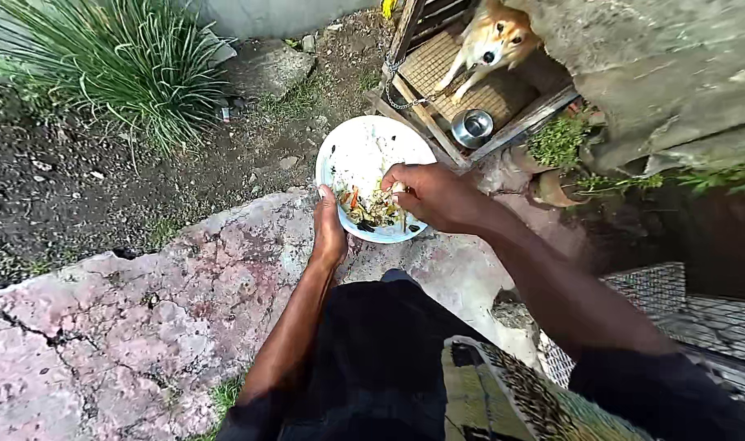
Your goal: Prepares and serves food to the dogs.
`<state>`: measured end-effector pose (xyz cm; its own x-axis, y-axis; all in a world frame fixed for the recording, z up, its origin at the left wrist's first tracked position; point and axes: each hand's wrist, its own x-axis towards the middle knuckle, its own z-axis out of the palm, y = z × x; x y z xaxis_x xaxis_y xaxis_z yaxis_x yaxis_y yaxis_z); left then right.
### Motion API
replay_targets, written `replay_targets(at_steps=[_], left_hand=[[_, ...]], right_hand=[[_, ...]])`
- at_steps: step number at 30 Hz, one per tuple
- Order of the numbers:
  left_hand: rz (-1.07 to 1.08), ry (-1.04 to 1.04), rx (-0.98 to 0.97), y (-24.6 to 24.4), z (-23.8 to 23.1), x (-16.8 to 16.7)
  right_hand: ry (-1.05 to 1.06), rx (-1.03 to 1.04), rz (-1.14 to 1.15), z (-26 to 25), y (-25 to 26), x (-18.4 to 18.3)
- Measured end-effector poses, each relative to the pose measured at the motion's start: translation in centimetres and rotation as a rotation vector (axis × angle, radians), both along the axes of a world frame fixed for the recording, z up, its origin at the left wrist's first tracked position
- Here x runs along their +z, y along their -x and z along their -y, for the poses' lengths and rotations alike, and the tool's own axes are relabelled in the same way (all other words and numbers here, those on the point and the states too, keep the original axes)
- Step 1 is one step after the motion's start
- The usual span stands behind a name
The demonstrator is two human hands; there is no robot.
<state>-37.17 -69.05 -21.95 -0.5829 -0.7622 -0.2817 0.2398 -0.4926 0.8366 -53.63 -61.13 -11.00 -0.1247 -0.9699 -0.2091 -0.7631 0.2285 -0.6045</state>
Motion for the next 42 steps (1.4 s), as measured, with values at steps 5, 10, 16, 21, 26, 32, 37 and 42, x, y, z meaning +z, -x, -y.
replay_targets(at_steps=[5, 10, 16, 21, 26, 32, 37, 42], left_hand=[[0.018, 0.039, -0.034, 1.6, 3.1, -0.5], [-0.013, 0.041, -0.030, 3.0, 3.6, -0.6], [0.016, 0.035, -0.022, 4.1, 3.4, -0.3], [0.023, 0.031, 0.018, 4.1, 3.3, -0.5], [0.024, 0.018, 0.075, 3.9, 3.3, -0.6], [0.060, -0.011, 0.049, 2.5, 4.2, -1.0], [0.072, 0.019, 0.010, 2.1, 5.8, -1.3], [0.080, 0.001, -0.038, 2.9, 6.9, -1.8]], right_hand=[[-0.094, -0.177, -0.182, 3.7, -0.9, -0.8], [-0.196, -0.107, -0.330, 5.5, -1.2, -2.0], [-0.128, 0.035, -0.237, 5.6, 1.4, -1.5], [-0.171, 0.276, -0.279, 6.3, 0.3, -1.4], [-0.246, 0.364, -0.201, 7.2, -0.6, -2.5], [-0.284, 0.488, -0.149, 8.8, -0.9, -3.0], [-0.286, 0.396, -0.109, 9.6, -1.6, -3.3], [-0.314, 0.356, -0.095, 10.1, -1.1, -3.6]])
